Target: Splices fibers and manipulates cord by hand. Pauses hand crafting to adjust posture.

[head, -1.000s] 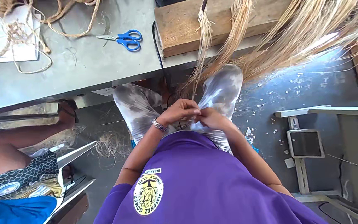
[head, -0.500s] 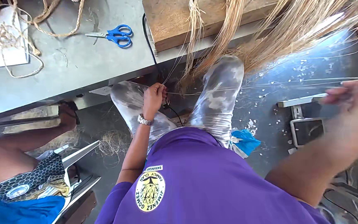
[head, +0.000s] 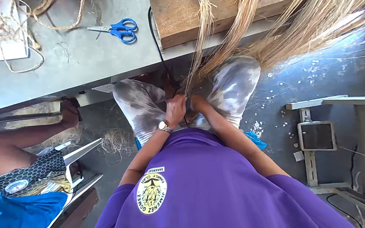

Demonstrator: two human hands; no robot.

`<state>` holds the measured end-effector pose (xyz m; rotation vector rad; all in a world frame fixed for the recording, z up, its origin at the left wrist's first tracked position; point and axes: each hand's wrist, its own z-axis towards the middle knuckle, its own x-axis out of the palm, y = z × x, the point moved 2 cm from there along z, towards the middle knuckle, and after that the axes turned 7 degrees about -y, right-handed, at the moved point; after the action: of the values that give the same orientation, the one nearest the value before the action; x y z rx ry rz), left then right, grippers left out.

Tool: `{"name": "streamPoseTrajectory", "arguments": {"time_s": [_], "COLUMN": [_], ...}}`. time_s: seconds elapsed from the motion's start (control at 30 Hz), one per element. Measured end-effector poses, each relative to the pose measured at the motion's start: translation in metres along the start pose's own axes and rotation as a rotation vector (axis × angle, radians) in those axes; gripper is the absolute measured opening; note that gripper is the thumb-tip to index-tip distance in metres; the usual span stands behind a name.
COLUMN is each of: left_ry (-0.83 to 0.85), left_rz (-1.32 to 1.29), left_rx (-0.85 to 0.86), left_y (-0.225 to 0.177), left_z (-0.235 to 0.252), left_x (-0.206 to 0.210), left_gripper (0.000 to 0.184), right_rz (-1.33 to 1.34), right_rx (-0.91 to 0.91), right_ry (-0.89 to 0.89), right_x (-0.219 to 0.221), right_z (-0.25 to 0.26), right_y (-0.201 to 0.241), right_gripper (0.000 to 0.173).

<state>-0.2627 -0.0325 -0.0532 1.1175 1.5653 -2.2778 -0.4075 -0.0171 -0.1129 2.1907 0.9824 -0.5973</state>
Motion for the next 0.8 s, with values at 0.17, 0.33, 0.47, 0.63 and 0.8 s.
{"name": "streamPoseTrajectory", "arguments": {"time_s": [0.17,0.33,0.47,0.63,0.8], "left_ry": [0.306,0.505,0.550,0.558,0.331], "left_rz": [-0.087,0.113,0.196,0.157,0.036], "left_rx": [-0.015,-0.373,-0.537,-0.596,-0.715], "left_y": [0.001,0.023,0.050,0.075,0.086], "left_z": [0.014,0.064,0.073,0.064,0.057], "left_x": [0.035,0.060,0.080,0.087,0.083], "left_gripper": [0.027,0.037,0.037,0.036,0.066], "right_rz": [-0.037,0.004,0.102,0.349,0.359], "right_rx": [0.078,0.054,-0.215,-0.440,-0.536], "right_ry": [0.063,0.044,-0.159,-0.642,-0.972], "right_x": [0.010,-0.002,-0.037,-0.088,-0.083], "right_z": [-0.017,-0.003,-0.023,-0.086,-0.104], "right_y": [0.007,0.002,-0.004,-0.022,-0.046], "right_gripper": [0.039,0.035,0.028,0.027,0.022]}}
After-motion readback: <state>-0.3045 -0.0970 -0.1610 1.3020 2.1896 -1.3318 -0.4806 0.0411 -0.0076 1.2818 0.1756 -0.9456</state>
